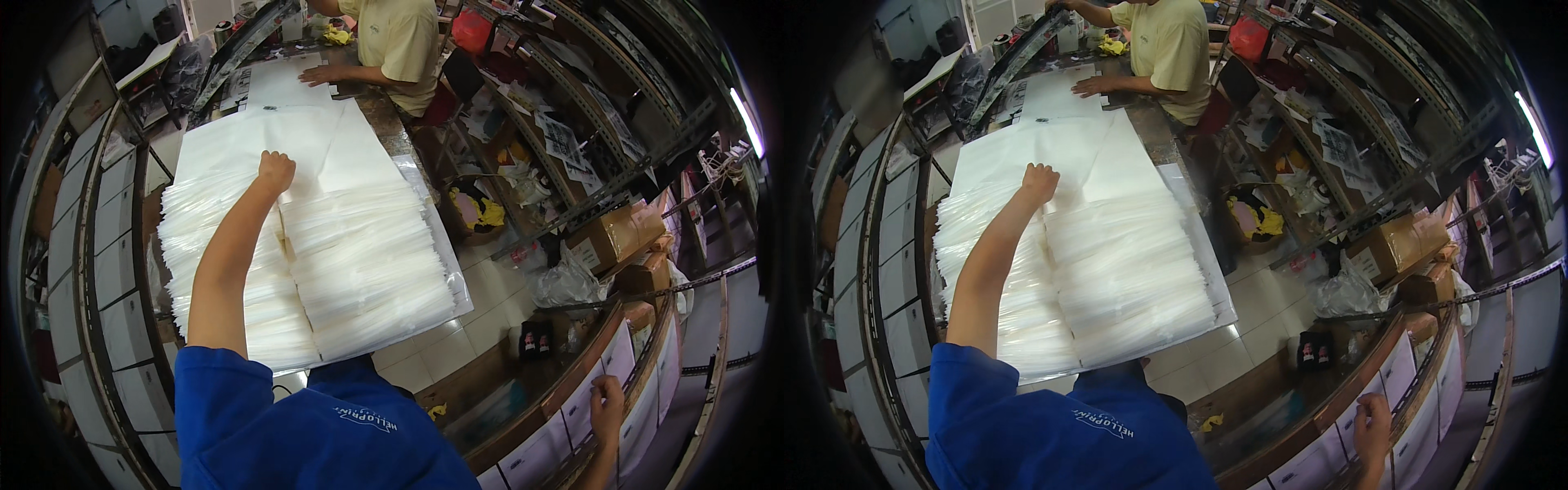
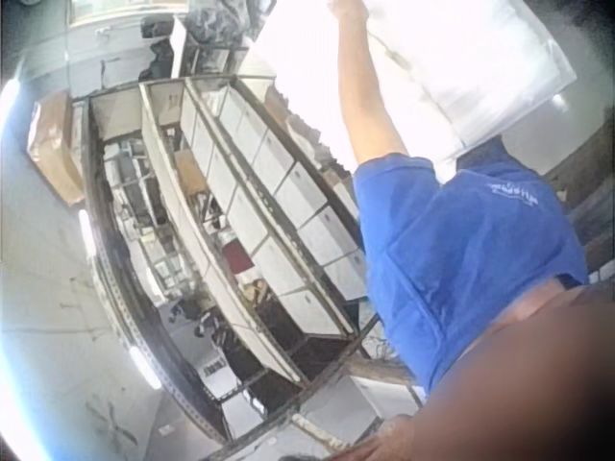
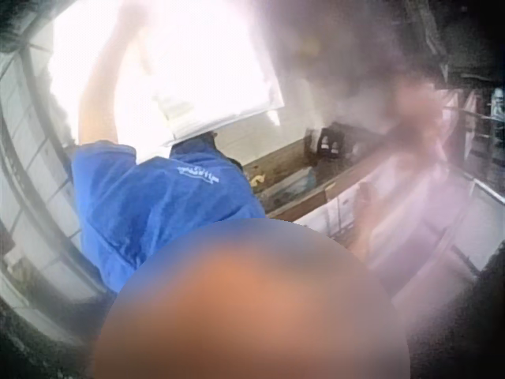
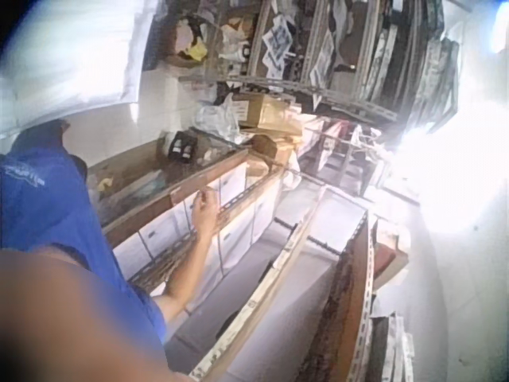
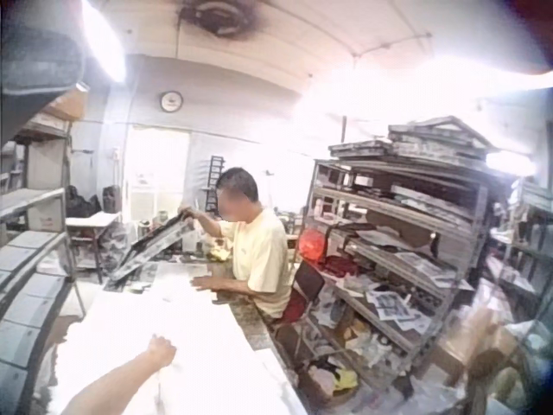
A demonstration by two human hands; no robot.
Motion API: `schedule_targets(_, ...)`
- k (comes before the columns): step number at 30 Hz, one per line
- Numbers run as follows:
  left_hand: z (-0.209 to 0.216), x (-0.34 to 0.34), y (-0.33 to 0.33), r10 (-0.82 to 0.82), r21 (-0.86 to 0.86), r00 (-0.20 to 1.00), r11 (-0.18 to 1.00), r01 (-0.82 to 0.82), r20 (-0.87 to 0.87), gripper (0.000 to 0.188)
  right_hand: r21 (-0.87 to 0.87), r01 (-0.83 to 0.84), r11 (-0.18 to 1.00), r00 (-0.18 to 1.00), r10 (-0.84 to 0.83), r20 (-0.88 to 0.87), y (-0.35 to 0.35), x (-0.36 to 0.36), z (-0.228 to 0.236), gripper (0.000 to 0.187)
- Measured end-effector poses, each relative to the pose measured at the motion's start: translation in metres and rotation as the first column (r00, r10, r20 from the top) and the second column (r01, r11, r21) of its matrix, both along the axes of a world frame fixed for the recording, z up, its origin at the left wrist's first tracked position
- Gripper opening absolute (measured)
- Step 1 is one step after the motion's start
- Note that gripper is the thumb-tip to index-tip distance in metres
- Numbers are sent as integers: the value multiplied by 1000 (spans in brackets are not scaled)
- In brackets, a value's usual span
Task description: The person repeatedly picks up individual white sheets from a metal shelf and places them onto a growing stack on a nearby table. The person handles the sheets one at a time, moving between the shelf and the table throughout the clip.
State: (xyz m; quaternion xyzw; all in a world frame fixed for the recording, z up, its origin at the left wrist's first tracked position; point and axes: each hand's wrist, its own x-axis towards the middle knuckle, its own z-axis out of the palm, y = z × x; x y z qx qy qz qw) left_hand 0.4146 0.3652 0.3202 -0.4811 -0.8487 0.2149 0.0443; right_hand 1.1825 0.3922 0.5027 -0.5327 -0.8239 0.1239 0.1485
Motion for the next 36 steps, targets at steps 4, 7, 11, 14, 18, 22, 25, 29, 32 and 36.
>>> schedule_targets(4,-11,-18,6,-59,-6,998,998,59,-19,20,-68,-4,998,1000,4,-3,11,1,-16,10)
schedule_targets(7,16,-6,9,-151,271,987,949,160,-55,20,-149,22,989,995,-36,-96,18,-6,-33,12)
schedule_targets(11,63,60,34,-283,475,938,865,160,200,20,-311,-55,949,967,-26,-252,35,-52,-75,11)
schedule_targets(14,79,138,63,-480,570,772,799,189,417,32,-387,-277,880,895,90,-437,43,-119,-117,16)
schedule_targets(18,94,244,94,-629,639,518,746,190,580,45,-488,-658,573,626,56,-778,41,-225,-135,49)
schedule_targets(22,64,320,124,-710,724,266,687,63,652,57,-380,-549,744,687,143,-712,27,-276,-114,46)
schedule_targets(25,81,366,122,-564,562,8,822,-92,826,60,-443,-330,834,760,-44,-649,33,-247,-122,32)
schedule_targets(29,89,402,110,-686,665,-199,728,-169,700,53,-404,-40,914,746,-242,-621,29,-148,-107,26)
schedule_targets(32,95,404,99,-749,719,-256,661,-215,611,47,-21,190,982,775,-163,-610,11,-47,-112,23)
schedule_targets(36,79,391,84,-676,652,-171,737,-180,717,41,-147,527,837,724,-533,-438,-53,82,-15,25)
